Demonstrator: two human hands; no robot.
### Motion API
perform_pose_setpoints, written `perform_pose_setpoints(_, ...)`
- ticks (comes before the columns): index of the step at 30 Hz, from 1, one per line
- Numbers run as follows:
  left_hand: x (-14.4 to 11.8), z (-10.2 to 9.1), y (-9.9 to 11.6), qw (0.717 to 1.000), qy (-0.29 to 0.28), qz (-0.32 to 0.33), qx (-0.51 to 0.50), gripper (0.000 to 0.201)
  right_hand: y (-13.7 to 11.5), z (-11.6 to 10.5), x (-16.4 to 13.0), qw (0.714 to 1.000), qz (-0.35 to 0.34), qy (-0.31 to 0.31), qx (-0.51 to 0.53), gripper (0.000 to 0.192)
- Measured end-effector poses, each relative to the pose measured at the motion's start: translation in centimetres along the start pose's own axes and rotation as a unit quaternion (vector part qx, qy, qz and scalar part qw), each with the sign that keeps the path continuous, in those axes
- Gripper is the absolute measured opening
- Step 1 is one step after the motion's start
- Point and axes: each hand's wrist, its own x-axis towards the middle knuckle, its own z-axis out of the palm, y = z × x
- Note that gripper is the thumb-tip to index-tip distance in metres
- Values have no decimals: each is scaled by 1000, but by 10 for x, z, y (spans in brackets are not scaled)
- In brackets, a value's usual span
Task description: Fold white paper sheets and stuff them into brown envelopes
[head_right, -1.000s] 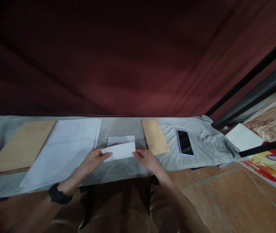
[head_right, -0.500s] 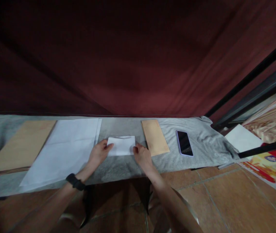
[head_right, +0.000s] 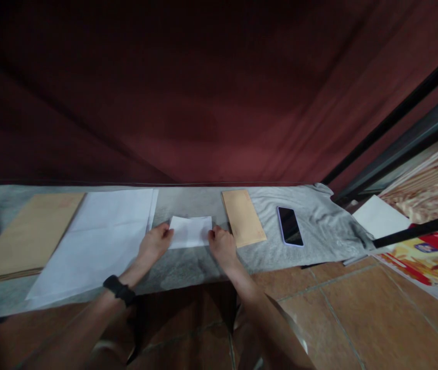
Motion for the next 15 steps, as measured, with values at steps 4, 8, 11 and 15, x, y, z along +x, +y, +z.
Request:
perform_pose_setpoints(4,-8,-2,8,998,11,-9,68,31,-2,-1,2,1000,1,-3,-16,29)
perform_pose_setpoints(8,-10,1,8,995,25,5,92,36,-4,-2,3,1000,2,0,-30,30)
perform_pose_setpoints(11,-10,5,8,993,41,7,109,39,-7,0,1,999,14,0,-39,31)
perform_pose_setpoints(15,-12,9,8,990,60,19,127,40,-10,4,-1,998,11,20,-59,33)
